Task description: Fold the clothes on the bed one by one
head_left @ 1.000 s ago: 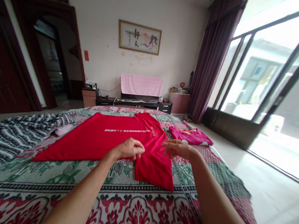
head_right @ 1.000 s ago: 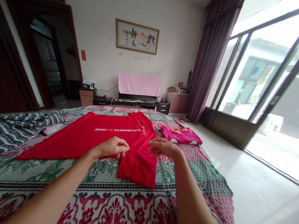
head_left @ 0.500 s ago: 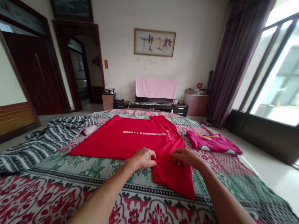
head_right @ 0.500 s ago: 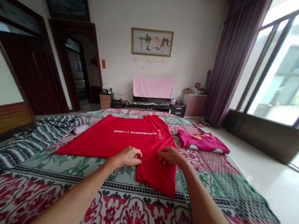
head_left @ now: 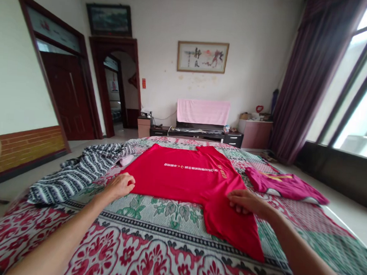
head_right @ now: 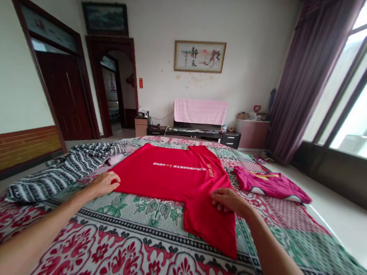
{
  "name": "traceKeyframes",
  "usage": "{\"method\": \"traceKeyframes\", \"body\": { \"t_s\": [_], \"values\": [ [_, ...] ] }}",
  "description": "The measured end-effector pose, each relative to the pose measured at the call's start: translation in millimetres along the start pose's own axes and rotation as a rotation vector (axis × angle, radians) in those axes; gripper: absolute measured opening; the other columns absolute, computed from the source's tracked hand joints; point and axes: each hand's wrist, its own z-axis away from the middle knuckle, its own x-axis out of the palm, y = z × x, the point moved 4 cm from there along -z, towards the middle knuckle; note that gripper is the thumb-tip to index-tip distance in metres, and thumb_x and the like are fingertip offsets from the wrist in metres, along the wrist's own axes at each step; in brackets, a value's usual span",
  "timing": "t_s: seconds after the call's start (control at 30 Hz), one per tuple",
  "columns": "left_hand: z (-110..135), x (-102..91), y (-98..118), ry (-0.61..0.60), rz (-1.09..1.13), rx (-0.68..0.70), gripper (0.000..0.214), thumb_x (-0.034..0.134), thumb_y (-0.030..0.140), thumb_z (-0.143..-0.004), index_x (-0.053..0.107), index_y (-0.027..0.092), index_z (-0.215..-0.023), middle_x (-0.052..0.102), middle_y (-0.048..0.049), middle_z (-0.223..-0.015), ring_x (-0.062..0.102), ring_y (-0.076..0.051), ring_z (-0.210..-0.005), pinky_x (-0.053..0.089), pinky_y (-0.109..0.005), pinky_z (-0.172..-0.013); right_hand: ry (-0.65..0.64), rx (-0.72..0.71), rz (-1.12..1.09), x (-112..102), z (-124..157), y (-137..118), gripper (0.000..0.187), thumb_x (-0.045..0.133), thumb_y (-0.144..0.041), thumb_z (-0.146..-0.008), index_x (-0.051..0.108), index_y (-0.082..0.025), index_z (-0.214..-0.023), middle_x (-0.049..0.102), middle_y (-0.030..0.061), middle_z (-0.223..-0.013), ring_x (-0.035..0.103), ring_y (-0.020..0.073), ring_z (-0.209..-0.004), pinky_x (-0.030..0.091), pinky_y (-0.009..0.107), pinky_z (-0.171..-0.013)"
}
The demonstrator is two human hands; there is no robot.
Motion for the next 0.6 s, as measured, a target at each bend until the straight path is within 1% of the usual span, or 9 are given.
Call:
{"method": "traceKeyframes", "body": {
  "t_s": [0.07,0.13,0.17,0.23,0.3,0.37,0.43,0.5,0.6],
  "values": [
    [7.3,6.0,-12.2,0.037,0.029,0.021,0.019,0.049,0.028,-0.080,0.066,0.021,-0.082,0.067,-0.0031,-0.092,0.061,-0.017,-0.089,0.043,-0.027,-0.086,-0.072,-0.036,-0.006,-1.4,0.6,-2.6,0.033,0.060,-0.046,-0.074,0.060,-0.014,-0.082,0.062,0.0019,-0.067,0.049,0.0069,-0.050,0.036,0.017,-0.044],
    [12.4,11.7,-15.6,0.103,0.063,0.055,0.021,0.047,0.031,-0.082,0.066,0.021,-0.082,0.067,-0.0028,-0.092,0.060,-0.016,-0.090,0.042,-0.027,-0.088,-0.146,-0.073,0.062,-3.7,2.8,-6.4,0.028,0.061,-0.037,-0.071,0.061,-0.014,-0.088,0.063,0.0012,-0.067,0.052,0.0085,-0.053,0.039,0.019,-0.048],
    [13.9,14.2,-16.1,0.135,0.081,0.067,0.021,0.046,0.031,-0.082,0.065,0.021,-0.082,0.067,-0.0031,-0.092,0.060,-0.017,-0.091,0.042,-0.028,-0.089,-0.180,-0.104,0.127,-5.4,4.8,-8.5,0.025,0.060,-0.031,-0.070,0.062,-0.014,-0.088,0.063,0.0007,-0.067,0.053,0.0093,-0.054,0.041,0.019,-0.050],
    [14.7,18.6,-17.7,0.174,0.119,0.071,0.023,0.045,0.033,-0.082,0.065,0.021,-0.081,0.067,-0.0041,-0.092,0.060,-0.017,-0.090,0.042,-0.029,-0.089,-0.230,-0.191,0.306,-9.9,10.6,-11.5,0.017,0.057,-0.020,-0.069,0.064,-0.013,-0.082,0.062,0.0002,-0.067,0.055,0.0104,-0.060,0.042,0.020,-0.056],
    [13.1,21.6,-22.2,0.177,0.170,0.063,0.024,0.046,0.035,-0.081,0.065,0.021,-0.081,0.068,-0.0051,-0.093,0.061,-0.018,-0.090,0.043,-0.030,-0.089,-0.241,-0.262,0.505,-15.3,17.6,-11.3,0.017,0.052,-0.010,-0.066,0.065,-0.013,-0.076,0.063,0.0004,-0.069,0.055,0.0107,-0.065,0.040,0.020,-0.060],
    [10.4,22.4,-29.9,0.146,0.234,0.046,0.025,0.049,0.038,-0.077,0.066,0.021,-0.080,0.068,-0.0058,-0.096,0.061,-0.019,-0.093,0.044,-0.031,-0.091,-0.228,-0.257,0.682,-19.2,24.6,-9.4,0.023,0.050,-0.006,-0.062,0.067,-0.013,-0.077,0.065,0.0010,-0.073,0.055,0.0114,-0.067,0.038,0.021,-0.060],
    [8.2,21.0,-38.4,0.073,0.312,0.035,0.026,0.054,0.042,-0.072,0.068,0.021,-0.080,0.068,-0.0063,-0.102,0.061,-0.021,-0.098,0.043,-0.031,-0.094,-0.220,-0.210,0.794,-17.7,31.9,-11.9,0.026,0.054,-0.008,-0.061,0.069,-0.015,-0.082,0.067,0.0020,-0.077,0.056,0.0132,-0.069,0.037,0.021,-0.058],
    [7.7,17.9,-45.3,-0.038,0.379,0.024,0.028,0.058,0.044,-0.068,0.068,0.021,-0.080,0.067,-0.0065,-0.110,0.060,-0.022,-0.105,0.044,-0.031,-0.096,-0.224,-0.194,0.819,-8.1,40.2,-24.0,0.027,0.059,-0.015,-0.062,0.069,-0.016,-0.087,0.067,0.0031,-0.080,0.058,0.0152,-0.071,0.038,0.022,-0.059],
    [9.5,9.7,-52.2,-0.157,0.372,0.000,0.027,0.060,0.042,-0.064,0.069,0.022,-0.081,0.064,-0.0055,-0.119,0.058,-0.024,-0.109,0.042,-0.032,-0.098,-0.277,-0.237,0.719,19.1,53.8,-53.6,0.029,0.061,-0.028,-0.067,0.068,-0.017,-0.093,0.068,0.0038,-0.088,0.060,0.0158,-0.077,0.042,0.023,-0.064]
  ]
}}
